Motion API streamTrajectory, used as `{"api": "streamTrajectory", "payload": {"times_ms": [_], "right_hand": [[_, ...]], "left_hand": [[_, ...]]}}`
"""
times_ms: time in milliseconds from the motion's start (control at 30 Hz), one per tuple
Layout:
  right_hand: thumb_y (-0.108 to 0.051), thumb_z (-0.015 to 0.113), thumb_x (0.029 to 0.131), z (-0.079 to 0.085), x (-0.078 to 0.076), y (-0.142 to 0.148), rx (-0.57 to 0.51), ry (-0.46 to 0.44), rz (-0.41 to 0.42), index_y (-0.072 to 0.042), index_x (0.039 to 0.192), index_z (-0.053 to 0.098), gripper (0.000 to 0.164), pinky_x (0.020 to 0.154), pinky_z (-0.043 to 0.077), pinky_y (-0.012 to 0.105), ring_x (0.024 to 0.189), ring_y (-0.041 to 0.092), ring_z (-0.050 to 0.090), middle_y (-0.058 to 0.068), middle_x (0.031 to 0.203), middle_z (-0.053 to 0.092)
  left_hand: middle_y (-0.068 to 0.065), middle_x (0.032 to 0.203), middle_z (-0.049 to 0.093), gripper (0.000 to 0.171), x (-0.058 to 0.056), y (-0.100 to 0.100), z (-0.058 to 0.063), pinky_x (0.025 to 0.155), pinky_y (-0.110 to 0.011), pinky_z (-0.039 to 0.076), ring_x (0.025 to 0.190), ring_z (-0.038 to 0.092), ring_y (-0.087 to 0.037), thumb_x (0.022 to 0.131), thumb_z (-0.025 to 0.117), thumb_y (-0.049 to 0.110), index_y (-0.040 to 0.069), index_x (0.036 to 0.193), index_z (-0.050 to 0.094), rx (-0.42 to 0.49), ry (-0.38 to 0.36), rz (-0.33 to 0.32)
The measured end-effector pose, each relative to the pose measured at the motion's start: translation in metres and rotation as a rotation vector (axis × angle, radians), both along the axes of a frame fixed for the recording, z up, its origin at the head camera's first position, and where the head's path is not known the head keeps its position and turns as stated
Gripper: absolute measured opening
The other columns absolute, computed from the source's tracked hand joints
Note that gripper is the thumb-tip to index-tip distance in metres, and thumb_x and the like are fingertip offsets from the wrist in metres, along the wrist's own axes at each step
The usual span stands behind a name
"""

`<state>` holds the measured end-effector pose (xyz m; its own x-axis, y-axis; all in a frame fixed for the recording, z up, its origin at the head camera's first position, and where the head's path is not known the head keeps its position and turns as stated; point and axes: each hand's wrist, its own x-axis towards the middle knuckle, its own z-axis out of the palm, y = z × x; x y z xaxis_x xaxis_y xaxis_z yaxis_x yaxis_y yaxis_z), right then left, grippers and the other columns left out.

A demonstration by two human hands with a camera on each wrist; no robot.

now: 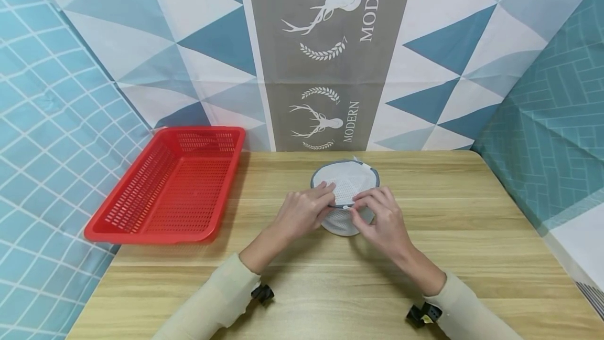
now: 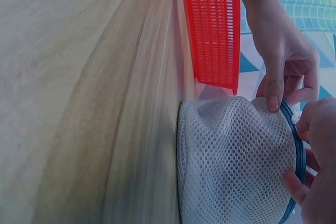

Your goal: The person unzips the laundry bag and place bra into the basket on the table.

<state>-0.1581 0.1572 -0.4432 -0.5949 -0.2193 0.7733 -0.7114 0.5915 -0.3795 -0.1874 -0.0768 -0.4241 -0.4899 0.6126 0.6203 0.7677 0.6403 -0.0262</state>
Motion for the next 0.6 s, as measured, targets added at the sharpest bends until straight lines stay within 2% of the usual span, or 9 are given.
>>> {"api": "streamTrajectory", "payload": {"times_ms": [267, 467, 600], "right_hand": [[0.005, 0.082, 0.084, -0.0026, -0.0001, 0.0020, -0.003, 0.012, 0.008, -0.006, 0.086, 0.077, 0.012, 0.090, 0.050, 0.022, 0.101, 0.029, 0.067, 0.010, 0.101, 0.082], [0.004, 0.085, 0.085, 0.0000, 0.0011, 0.0005, -0.011, -0.001, -0.002, -0.006, 0.088, 0.079, 0.012, 0.091, 0.050, 0.020, 0.102, 0.029, 0.068, 0.010, 0.100, 0.082], [0.004, 0.086, 0.085, 0.0014, 0.0020, -0.0001, -0.010, -0.006, -0.010, -0.006, 0.088, 0.080, 0.011, 0.091, 0.050, 0.020, 0.102, 0.029, 0.068, 0.010, 0.101, 0.082]], "left_hand": [[-0.013, 0.136, 0.083, 0.017, 0.0006, -0.0024, 0.0009, 0.054, -0.030, 0.059, 0.122, 0.084, -0.031, 0.092, 0.091, 0.012, 0.017, 0.092, 0.075, 0.003, -0.025, -0.012], [-0.012, 0.135, 0.084, 0.021, 0.0002, -0.0006, 0.0028, 0.057, -0.031, 0.061, 0.120, 0.085, -0.029, 0.090, 0.096, 0.021, 0.017, 0.101, 0.079, 0.029, -0.018, 0.007], [-0.010, 0.133, 0.085, 0.021, 0.0005, 0.0022, 0.0035, 0.056, -0.030, 0.060, 0.118, 0.085, -0.028, 0.090, 0.096, 0.025, 0.019, 0.102, 0.079, 0.033, -0.008, 0.012]]}}
